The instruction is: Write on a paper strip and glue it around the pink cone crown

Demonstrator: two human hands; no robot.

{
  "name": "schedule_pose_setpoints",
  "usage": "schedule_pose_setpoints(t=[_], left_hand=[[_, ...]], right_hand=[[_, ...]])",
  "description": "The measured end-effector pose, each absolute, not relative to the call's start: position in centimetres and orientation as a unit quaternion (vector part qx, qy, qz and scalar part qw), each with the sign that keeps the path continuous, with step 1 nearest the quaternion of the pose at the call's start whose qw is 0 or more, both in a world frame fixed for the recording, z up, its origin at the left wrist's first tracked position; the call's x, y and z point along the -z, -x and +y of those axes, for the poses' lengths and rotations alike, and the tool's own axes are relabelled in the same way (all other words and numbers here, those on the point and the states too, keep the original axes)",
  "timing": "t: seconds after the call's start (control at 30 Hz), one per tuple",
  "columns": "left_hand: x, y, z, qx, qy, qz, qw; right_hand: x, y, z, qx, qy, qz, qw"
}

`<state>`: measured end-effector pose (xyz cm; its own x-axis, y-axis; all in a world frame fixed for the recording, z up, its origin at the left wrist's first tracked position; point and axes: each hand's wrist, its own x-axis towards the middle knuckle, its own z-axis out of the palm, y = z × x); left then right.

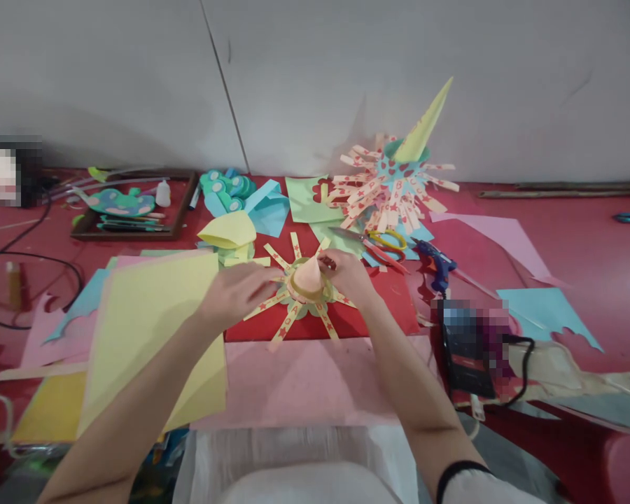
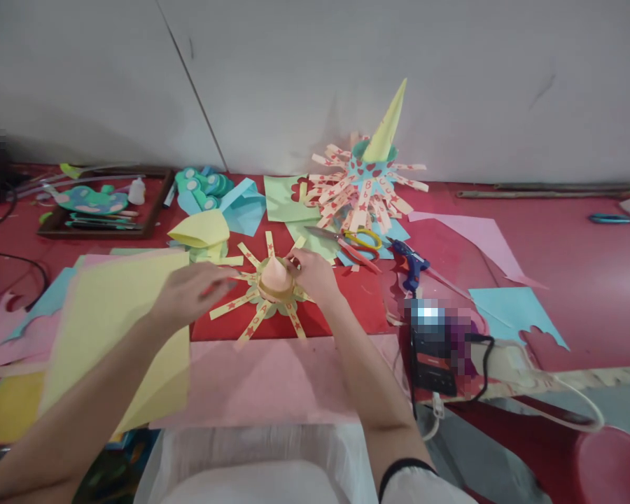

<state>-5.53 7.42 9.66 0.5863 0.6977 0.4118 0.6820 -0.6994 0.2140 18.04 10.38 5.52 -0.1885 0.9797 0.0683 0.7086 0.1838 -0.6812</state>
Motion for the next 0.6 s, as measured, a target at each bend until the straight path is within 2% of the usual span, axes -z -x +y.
schedule_pose_setpoints(t=[0.1,0.23,0.4,0.5,0.6], left_hand=[[-8.8,3.6,7.4,-0.187,-0.923,0.335,0.002],[-6.7,1.3,6.7,-0.092,-0.933,0.349,-0.009],[-5.0,0.8,6.4,-0.075,-0.936,0.341,-0.033],[-5.2,1.5,6.7,-0.096,-0.939,0.330,-0.030],[-5.5,2.3,6.7,-0.110,-0.929,0.350,-0.042]], right_hand=[[-6.0,-18.4,9.5,-0.234,0.583,-0.727,0.279],[-7.1,-19.9,7.7,-0.204,0.554,-0.753,0.290],[-7.1,-21.2,6.5,-0.265,0.416,-0.849,0.191],[-6.5,-21.0,6.4,-0.257,0.409,-0.865,0.139],[-5.9,-20.1,6.4,-0.247,0.437,-0.854,0.137]])
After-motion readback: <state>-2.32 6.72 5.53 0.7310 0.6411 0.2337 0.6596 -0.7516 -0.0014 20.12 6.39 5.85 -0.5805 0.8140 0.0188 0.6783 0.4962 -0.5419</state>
